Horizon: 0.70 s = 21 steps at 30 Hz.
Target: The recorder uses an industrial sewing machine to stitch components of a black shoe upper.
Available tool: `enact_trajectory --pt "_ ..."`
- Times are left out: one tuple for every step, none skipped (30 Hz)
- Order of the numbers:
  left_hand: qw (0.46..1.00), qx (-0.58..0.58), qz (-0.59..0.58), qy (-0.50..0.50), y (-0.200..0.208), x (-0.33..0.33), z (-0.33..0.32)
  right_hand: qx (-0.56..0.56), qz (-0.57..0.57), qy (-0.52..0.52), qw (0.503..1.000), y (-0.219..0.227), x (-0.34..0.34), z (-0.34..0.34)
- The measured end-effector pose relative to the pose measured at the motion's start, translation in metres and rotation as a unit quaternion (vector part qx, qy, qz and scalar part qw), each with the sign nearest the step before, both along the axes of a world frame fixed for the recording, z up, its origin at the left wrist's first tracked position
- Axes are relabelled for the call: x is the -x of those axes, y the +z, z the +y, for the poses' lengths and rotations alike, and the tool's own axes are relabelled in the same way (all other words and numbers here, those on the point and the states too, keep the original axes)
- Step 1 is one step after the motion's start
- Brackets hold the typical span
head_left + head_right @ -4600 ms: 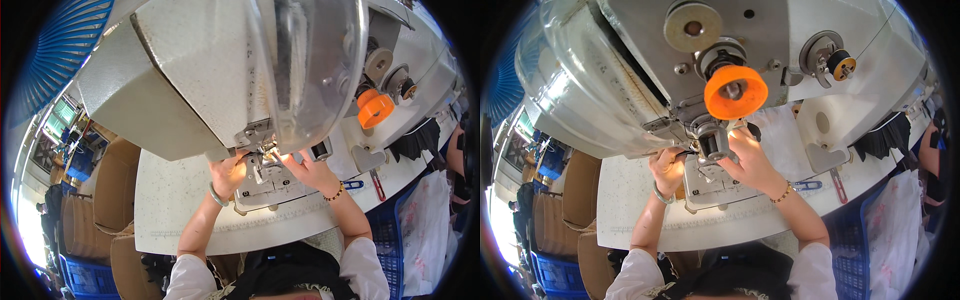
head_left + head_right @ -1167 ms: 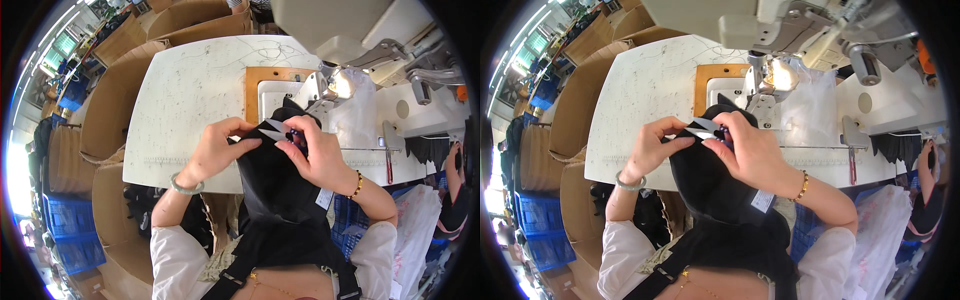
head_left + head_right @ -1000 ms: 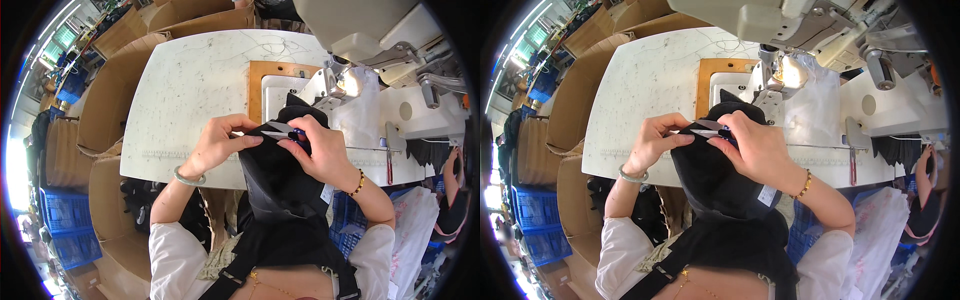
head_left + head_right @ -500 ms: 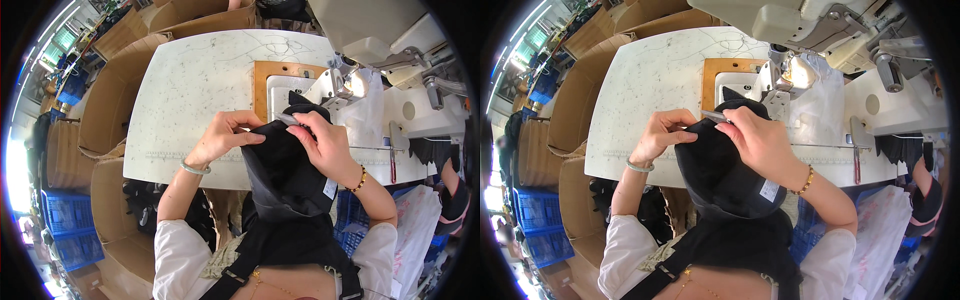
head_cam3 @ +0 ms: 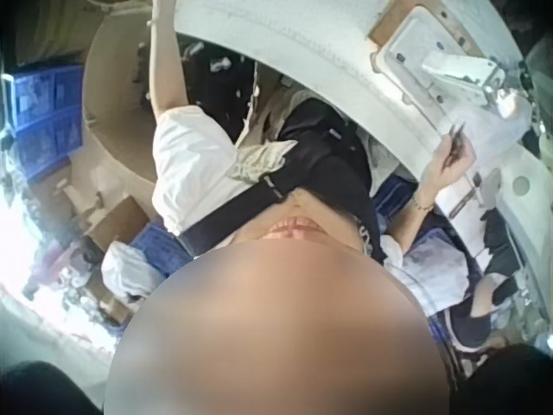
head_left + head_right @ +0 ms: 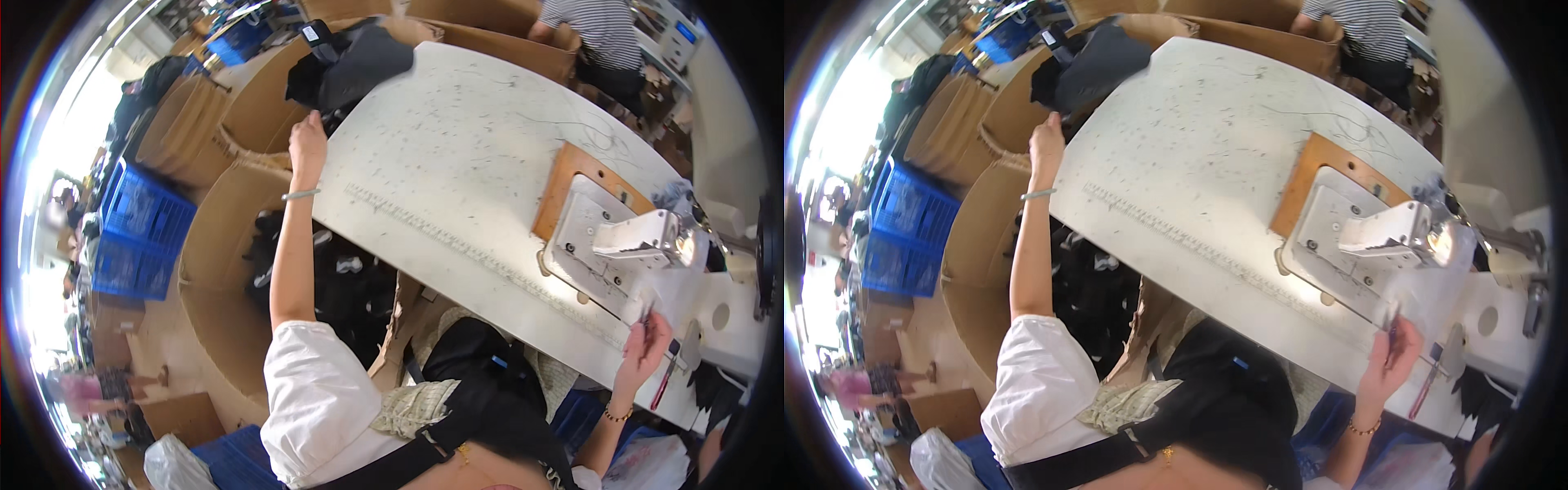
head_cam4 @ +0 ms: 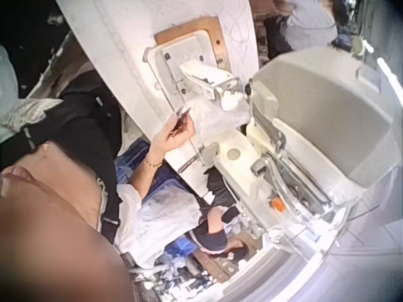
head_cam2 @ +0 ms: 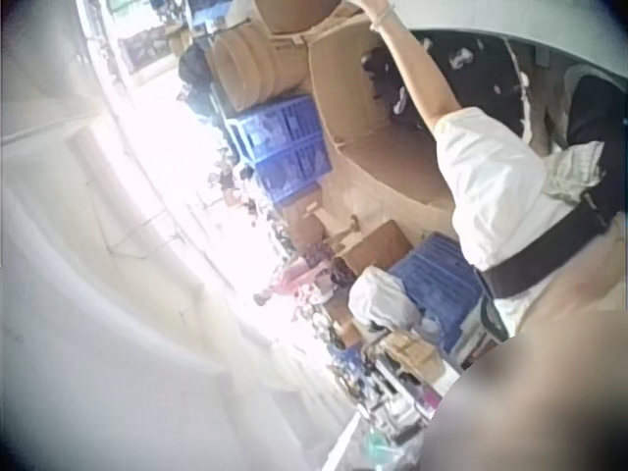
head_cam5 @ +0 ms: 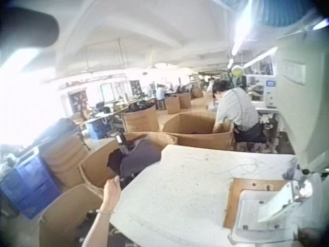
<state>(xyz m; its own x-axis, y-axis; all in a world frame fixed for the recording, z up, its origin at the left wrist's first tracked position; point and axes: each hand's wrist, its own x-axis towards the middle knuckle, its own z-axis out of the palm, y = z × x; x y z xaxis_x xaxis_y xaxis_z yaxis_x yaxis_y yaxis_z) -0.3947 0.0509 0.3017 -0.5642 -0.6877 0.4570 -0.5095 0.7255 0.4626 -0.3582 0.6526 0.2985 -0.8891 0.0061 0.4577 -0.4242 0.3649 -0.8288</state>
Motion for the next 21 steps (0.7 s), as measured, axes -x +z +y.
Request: enact_trajectory --pt "0.999 -0.01 -0.043 0.018 -0.012 -0.009 -0.006 -0.008 0.0 0.017 1.0 -0.007 0.0 0.004" --pt "0.998 0.0 -0.06 -0.001 -0.021 -0.022 -0.013 -0.12 -0.018 -0.016 0.993 -0.013 0.0 0.008" --pt "0.999 0.007 -0.05 0.01 -0.029 -0.038 -0.02 -0.229 -0.03 -0.052 0.972 -0.019 -0.001 0.013" --pt "1.0 0.011 0.0 0.005 -0.039 -0.059 -0.027 -0.279 -0.03 -0.075 0.957 -0.023 -0.001 0.021" --pt "0.997 0.042 0.069 -0.011 -0.053 -0.085 -0.031 -0.287 -0.058 -0.046 0.955 -0.026 -0.002 0.031" --pt "0.993 0.077 0.09 -0.001 -0.067 -0.115 -0.038 -0.364 0.002 -0.081 0.928 -0.028 -0.001 0.042" --pt "0.995 0.058 0.055 0.056 -0.083 -0.148 -0.046 -0.426 0.06 -0.117 0.895 -0.03 -0.001 0.053" --pt "0.994 0.037 -0.011 0.106 -0.102 -0.186 -0.052 -0.459 0.06 -0.097 0.881 -0.03 -0.004 0.063" --pt "0.988 0.048 -0.052 0.137 -0.122 -0.223 -0.058 -0.469 0.056 -0.102 0.876 -0.029 -0.006 0.071" --pt "0.974 0.021 -0.13 0.186 -0.146 -0.263 -0.061 -0.497 0.055 -0.09 0.861 -0.028 -0.007 0.075" --pt "0.975 0.007 -0.14 0.173 -0.172 -0.305 -0.059 -0.513 0.055 -0.068 0.854 -0.027 -0.008 0.074" --pt "0.976 -0.006 -0.149 0.161 -0.198 -0.348 -0.057 -0.539 0.08 -0.091 0.834 -0.025 -0.008 0.068" --pt "0.964 -0.036 -0.195 0.176 -0.226 -0.387 -0.056 -0.545 0.114 -0.119 0.822 -0.021 -0.011 0.055" --pt "0.943 -0.089 -0.248 0.202 -0.256 -0.421 -0.049 -0.531 0.078 -0.114 0.836 -0.019 -0.009 0.039" --pt "0.91 -0.157 -0.307 0.232 -0.286 -0.45 -0.043 -0.551 0.072 -0.095 0.826 -0.016 -0.007 0.015" --pt "0.87 -0.227 -0.356 0.254 -0.312 -0.473 -0.037 -0.517 0.077 -0.024 0.852 -0.014 -0.004 -0.013" --pt "0.831 -0.284 -0.413 0.241 -0.335 -0.489 -0.034 -0.465 0.084 0.038 0.881 -0.014 -0.002 -0.045" --pt "0.803 -0.384 -0.372 0.263 -0.354 -0.495 -0.033 -0.46 0.069 0.131 0.876 -0.013 -0.004 -0.078" --pt "0.778 -0.488 -0.3 0.259 -0.371 -0.492 -0.033 -0.443 0.045 0.202 0.873 -0.014 -0.006 -0.113" --pt "0.667 -0.691 -0.106 0.26 -0.383 -0.483 -0.031 -0.45 0.075 0.279 0.845 -0.016 -0.01 -0.149" --pt "0.759 -0.571 -0.174 0.258 -0.396 -0.462 -0.017 -0.476 0.074 0.328 0.813 -0.018 -0.011 -0.18"
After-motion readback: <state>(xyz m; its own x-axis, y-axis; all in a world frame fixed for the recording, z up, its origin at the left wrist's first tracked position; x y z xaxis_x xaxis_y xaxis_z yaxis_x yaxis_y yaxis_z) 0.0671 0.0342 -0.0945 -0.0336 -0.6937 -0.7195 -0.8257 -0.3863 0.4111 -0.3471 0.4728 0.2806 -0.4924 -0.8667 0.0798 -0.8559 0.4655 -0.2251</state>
